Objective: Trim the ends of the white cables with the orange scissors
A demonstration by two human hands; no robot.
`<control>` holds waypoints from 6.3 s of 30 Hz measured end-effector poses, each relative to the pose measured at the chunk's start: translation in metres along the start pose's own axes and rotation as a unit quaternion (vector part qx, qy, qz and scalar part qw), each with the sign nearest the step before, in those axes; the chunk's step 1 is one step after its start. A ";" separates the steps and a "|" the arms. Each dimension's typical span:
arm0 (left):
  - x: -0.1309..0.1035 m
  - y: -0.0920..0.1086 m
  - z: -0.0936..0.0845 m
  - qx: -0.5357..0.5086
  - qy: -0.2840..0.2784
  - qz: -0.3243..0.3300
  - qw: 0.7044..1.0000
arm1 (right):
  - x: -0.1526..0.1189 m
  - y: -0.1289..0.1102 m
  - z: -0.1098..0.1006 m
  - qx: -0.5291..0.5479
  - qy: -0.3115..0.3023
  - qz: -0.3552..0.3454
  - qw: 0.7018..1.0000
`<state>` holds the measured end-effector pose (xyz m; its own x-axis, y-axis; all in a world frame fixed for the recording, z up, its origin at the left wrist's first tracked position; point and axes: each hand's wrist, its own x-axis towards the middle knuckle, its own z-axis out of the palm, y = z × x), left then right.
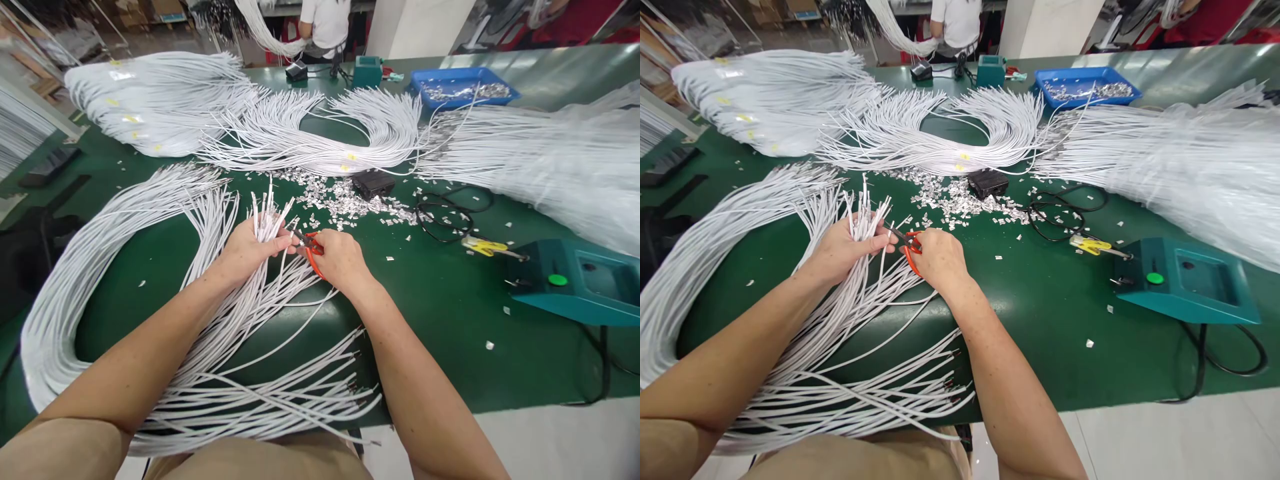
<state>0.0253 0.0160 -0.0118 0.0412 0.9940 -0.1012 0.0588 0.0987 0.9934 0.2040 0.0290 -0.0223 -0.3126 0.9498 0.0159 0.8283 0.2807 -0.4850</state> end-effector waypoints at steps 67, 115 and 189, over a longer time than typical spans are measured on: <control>0.000 0.005 -0.004 0.006 -0.057 -0.080 0.995 | 0.003 -0.014 -0.001 0.534 0.213 0.123 0.809; -0.002 0.013 0.008 0.080 0.024 0.004 0.997 | -0.001 0.000 -0.004 0.064 0.018 0.043 0.997; 0.000 0.015 -0.001 0.016 -0.077 -0.046 0.996 | 0.001 0.004 0.000 0.243 0.148 0.064 0.957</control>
<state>0.0252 0.0175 0.0029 0.1866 0.9618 -0.2005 0.1007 0.1843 0.9777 0.2072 0.0312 -0.0242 -0.0185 0.9897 0.1417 0.5150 0.1309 -0.8471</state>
